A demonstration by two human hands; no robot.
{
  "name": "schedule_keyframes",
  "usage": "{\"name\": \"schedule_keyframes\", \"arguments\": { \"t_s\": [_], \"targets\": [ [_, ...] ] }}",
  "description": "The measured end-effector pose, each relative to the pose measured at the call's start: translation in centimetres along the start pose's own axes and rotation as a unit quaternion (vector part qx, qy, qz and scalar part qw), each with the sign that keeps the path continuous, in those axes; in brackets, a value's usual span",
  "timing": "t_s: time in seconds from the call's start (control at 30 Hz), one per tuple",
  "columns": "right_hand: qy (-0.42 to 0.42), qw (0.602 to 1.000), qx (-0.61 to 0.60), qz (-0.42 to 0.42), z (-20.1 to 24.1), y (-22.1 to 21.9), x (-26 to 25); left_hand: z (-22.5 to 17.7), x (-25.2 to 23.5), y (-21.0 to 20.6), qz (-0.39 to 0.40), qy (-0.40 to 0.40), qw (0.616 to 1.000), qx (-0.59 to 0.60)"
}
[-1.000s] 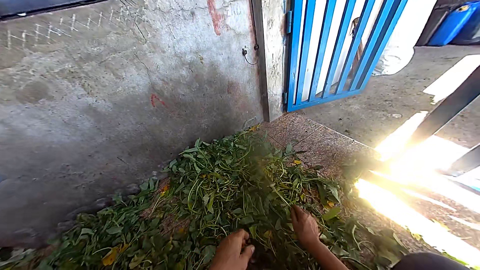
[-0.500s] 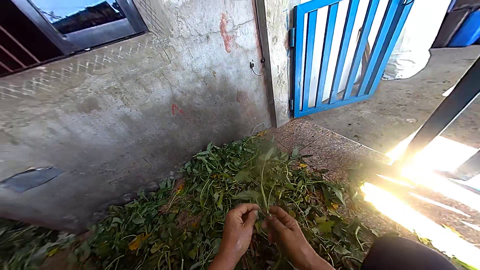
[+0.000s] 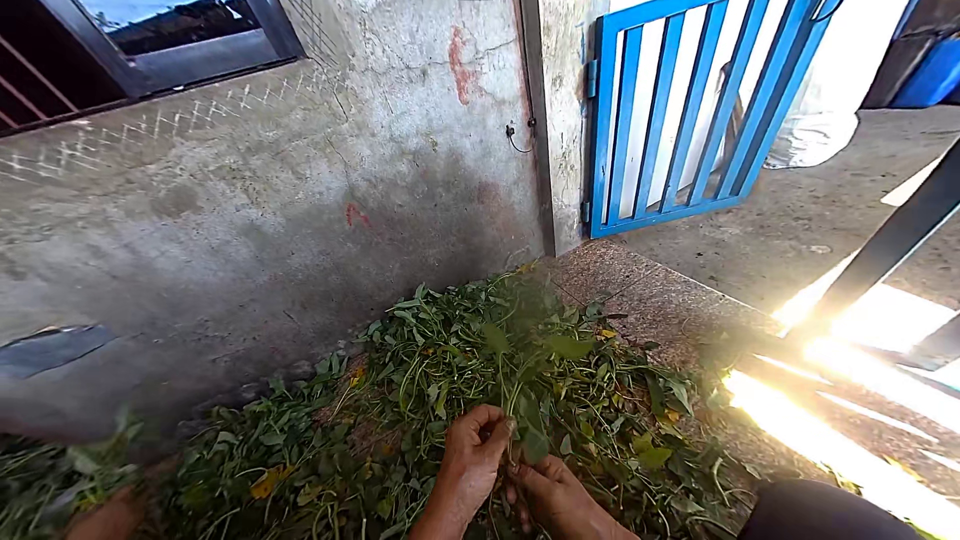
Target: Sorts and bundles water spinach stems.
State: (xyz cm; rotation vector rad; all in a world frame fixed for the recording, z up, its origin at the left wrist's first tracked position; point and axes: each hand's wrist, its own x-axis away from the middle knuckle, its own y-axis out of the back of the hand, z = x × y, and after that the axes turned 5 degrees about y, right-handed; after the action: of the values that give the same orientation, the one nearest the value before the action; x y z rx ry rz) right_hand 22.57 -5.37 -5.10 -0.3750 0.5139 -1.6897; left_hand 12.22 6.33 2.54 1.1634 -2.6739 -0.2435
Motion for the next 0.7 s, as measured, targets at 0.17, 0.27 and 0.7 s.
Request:
{"name": "schedule_keyframes", "arguments": {
  "t_s": [0.17, 0.27, 0.7],
  "targets": [
    [0.079, 0.978, 0.192, 0.006, -0.8, -0.7, 0.3, -0.1, -0.3, 0.0, -0.169, 0.043, 0.979, 0.102],
    [0.101, 0.957, 0.274, 0.000, -2.0, 0.0, 3.2, -0.9, -0.8, 2.1, -0.302, 0.011, 0.941, 0.149],
    [0.262, 0.647, 0.710, 0.089, -4.0, 0.6, 6.2, -1.4, -0.4, 1.4, -0.318, 0.139, 0.879, 0.327]
  ]
}}
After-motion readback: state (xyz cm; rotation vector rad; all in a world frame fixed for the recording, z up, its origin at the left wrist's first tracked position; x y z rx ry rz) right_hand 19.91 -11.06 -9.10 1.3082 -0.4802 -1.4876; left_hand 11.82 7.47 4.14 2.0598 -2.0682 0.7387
